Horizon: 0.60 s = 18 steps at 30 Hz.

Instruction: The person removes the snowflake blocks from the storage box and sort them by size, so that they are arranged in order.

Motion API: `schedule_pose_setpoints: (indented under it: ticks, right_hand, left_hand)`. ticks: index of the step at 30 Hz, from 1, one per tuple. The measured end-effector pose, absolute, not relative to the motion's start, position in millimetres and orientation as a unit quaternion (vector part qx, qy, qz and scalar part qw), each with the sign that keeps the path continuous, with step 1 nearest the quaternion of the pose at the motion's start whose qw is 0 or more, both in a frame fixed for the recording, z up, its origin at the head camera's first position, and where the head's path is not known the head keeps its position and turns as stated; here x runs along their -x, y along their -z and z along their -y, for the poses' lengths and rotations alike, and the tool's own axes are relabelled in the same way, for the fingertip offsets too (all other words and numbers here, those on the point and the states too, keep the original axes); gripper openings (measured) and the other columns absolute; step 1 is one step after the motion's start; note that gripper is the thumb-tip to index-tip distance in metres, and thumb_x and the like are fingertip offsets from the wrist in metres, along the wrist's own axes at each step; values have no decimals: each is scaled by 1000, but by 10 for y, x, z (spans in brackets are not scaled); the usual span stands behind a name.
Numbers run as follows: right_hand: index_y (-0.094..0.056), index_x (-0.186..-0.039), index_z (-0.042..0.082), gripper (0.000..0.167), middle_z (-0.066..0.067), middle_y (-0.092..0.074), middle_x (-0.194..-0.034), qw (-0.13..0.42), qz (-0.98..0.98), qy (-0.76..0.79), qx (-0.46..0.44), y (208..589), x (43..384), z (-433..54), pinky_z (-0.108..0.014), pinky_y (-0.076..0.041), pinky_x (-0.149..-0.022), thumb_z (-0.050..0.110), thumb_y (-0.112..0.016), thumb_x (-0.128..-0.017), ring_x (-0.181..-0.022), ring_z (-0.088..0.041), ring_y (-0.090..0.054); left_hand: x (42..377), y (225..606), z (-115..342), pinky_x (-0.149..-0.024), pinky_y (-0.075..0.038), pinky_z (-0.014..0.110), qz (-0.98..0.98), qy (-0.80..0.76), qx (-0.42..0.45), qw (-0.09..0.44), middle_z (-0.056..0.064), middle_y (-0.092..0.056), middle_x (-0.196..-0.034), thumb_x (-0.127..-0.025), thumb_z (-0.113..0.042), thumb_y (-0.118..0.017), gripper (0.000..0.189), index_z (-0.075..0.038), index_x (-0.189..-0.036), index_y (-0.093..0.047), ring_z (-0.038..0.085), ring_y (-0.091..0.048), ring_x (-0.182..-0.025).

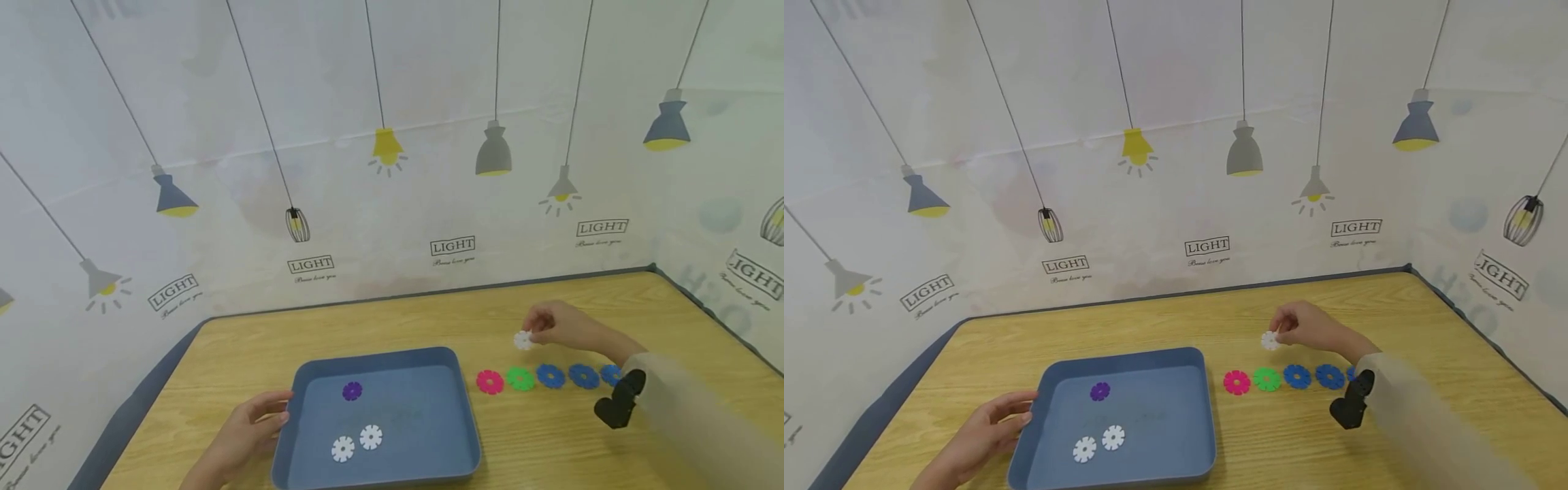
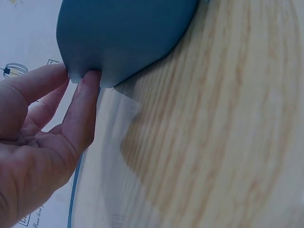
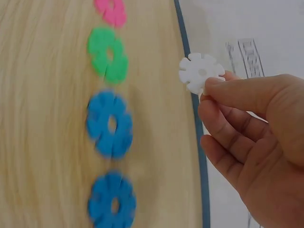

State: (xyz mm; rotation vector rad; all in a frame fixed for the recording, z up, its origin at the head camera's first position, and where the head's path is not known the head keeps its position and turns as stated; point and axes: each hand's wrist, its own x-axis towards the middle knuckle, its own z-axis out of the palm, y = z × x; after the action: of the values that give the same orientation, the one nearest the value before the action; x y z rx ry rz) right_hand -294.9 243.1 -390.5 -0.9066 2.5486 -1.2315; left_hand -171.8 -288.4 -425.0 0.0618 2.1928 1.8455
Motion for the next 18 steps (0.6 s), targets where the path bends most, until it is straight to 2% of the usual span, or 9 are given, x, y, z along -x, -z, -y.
schedule_pose_setpoints:
  ticks: [7,12,18]
  right_hand:
    - [-60,-94,-3,13,-6,-59,-85,60,-881,393,255,4066,2900,-3010,-27,-50,-62,6,-63,-85,-73,-10,-56]
    - [-60,-95,-6,14,-4,-60,-81,55,-900,368,226,4159,2847,-3383,-28,-49,-58,4,-61,-86,-69,-8,-56]
    - [-61,-94,-5,17,-2,-60,-82,46,-926,330,178,4242,2755,-3714,-26,-47,-59,8,-64,-84,-70,-4,-53]
  left_hand:
    - [1701,4259,2906,-81,-50,43,-763,-633,-13,133,22,-46,-122,-92,-14,-57,51,10,-132,-37,26,-54,-103]
    - [1710,4268,2902,-81,-50,43,-764,-631,-1,135,23,-45,-124,-92,-15,-57,50,8,-132,-38,27,-54,-103]
    - [1709,4257,2891,-81,-50,43,-767,-627,0,136,24,-45,-124,-91,-15,-58,50,8,-131,-39,26,-54,-103]
